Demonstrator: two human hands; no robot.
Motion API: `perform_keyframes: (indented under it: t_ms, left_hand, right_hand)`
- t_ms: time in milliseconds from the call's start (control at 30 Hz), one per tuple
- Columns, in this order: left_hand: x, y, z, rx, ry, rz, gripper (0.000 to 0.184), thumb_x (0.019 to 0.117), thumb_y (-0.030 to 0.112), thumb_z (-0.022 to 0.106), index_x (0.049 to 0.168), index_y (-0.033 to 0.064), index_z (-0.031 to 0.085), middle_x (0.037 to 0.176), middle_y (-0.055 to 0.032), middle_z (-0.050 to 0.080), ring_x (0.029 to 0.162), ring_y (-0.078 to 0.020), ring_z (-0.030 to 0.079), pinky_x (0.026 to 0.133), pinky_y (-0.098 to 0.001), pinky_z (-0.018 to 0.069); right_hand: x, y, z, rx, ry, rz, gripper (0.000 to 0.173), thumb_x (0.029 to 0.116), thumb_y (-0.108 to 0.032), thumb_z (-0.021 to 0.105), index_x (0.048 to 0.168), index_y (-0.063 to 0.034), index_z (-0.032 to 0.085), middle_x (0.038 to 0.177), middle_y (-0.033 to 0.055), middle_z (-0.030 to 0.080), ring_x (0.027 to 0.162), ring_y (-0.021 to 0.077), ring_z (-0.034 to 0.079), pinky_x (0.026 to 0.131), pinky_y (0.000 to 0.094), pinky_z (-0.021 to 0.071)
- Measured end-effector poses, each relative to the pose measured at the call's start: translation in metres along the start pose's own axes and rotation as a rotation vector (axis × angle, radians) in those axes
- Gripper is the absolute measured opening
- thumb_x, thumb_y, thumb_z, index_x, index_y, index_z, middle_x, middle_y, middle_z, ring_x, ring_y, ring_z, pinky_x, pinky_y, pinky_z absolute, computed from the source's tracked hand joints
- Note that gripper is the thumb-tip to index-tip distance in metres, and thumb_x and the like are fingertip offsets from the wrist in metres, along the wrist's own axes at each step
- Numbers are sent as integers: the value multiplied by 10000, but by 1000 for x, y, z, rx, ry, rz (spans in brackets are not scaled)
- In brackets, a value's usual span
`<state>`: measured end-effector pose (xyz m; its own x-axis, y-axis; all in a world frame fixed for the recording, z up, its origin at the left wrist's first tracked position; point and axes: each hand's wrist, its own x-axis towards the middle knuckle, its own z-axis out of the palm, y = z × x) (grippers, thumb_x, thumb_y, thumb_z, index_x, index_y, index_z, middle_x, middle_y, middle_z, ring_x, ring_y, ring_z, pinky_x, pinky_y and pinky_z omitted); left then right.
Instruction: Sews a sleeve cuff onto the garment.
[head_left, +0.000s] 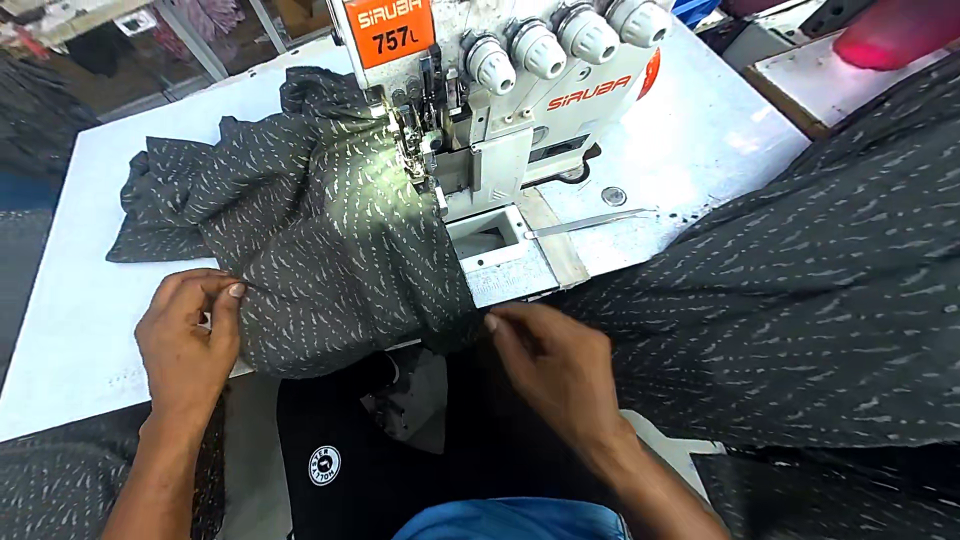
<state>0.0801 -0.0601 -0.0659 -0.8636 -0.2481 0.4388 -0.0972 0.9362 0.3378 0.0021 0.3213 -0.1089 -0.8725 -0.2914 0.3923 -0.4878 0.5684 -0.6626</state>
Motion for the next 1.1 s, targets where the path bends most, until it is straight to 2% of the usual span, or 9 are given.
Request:
perform_keyframes:
  t_ms: [133, 200, 267, 367, 433, 500, 633, 733, 1100]
  left_hand:
    - [0, 7, 4, -122, 72, -42, 266, 1019, 223, 539, 1055, 0, 681, 734, -30, 609, 507, -27, 437, 468, -203, 366]
    - [1, 7, -1, -223, 80, -65, 238, 1005, 222, 548, 1031, 18, 668, 679, 27, 588, 491, 8, 477, 456, -168, 413]
    - [3, 4, -10, -304, 75, -73, 205, 1001, 192, 544, 1018, 15, 644, 780, 47, 611, 623, 41, 547, 582, -135, 478]
    - [17, -1, -24, -139, 76, -114, 231, 1012, 240, 535, 1009, 28, 627, 830, 3, 592, 692, -18, 554, 632, -198, 475]
    - [31, 6, -28, 83, 39, -87, 311, 1004, 267, 539, 1044, -14, 667, 962, -173, 666, 869, -294, 652, 768, -503, 530]
    - [42, 38, -22, 118, 38, 8, 320, 998, 182, 523, 1164, -44, 678, 1212, -279, 621, 1145, -492, 569, 974, -667, 430]
    - [66, 122, 3, -94, -14, 262, 372, 1038, 190, 451, 1288, 40, 682, 1377, -128, 617, 1268, -296, 569, 1051, -493, 473]
    - [85, 143, 29, -128, -189, 242, 481, 1071, 337, 331, 1370, 130, 646, 1469, -42, 566, 1368, -243, 499, 1102, -524, 405]
    - [129, 121, 52, -15, -326, 185, 564, 1080, 413, 287, 1538, 154, 488, 1617, -123, 397, 1520, -325, 311, 1218, -564, 257]
  right_hand:
    - [58, -15, 14, 344, -24, 28, 284, 992, -281, 683, 1162, -55, 716, 969, 5, 743, 826, 52, 722, 739, 253, 639]
    - [81, -22, 22, 566, -160, 140, 219, 1019, -295, 659, 1092, -103, 734, 869, -12, 741, 711, 61, 693, 635, 250, 600]
    - [95, -30, 25, 836, -276, 263, 268, 1040, -296, 627, 964, -58, 726, 713, 52, 661, 572, 118, 582, 507, 275, 484]
    - [99, -37, 29, 936, -264, 307, 265, 1036, -259, 636, 915, -41, 728, 685, 69, 633, 550, 126, 555, 488, 269, 462]
    - [93, -36, 30, 935, -237, 279, 239, 1034, -229, 639, 952, -33, 747, 725, 77, 669, 585, 135, 595, 524, 279, 507]
    - [87, -35, 32, 935, -220, 265, 236, 1035, -220, 636, 948, -29, 743, 730, 78, 668, 591, 138, 598, 530, 278, 511]
    - [84, -37, 25, 936, -199, 278, 205, 1029, -213, 646, 990, -49, 762, 750, 77, 680, 586, 137, 593, 512, 269, 505]
    - [82, -37, 22, 922, -192, 298, 207, 1032, -229, 643, 992, -68, 766, 739, 75, 668, 566, 132, 572, 484, 260, 479]
    - [90, -37, 23, 961, -158, 329, 186, 1019, -213, 658, 980, -70, 770, 690, 67, 632, 519, 112, 520, 444, 239, 424]
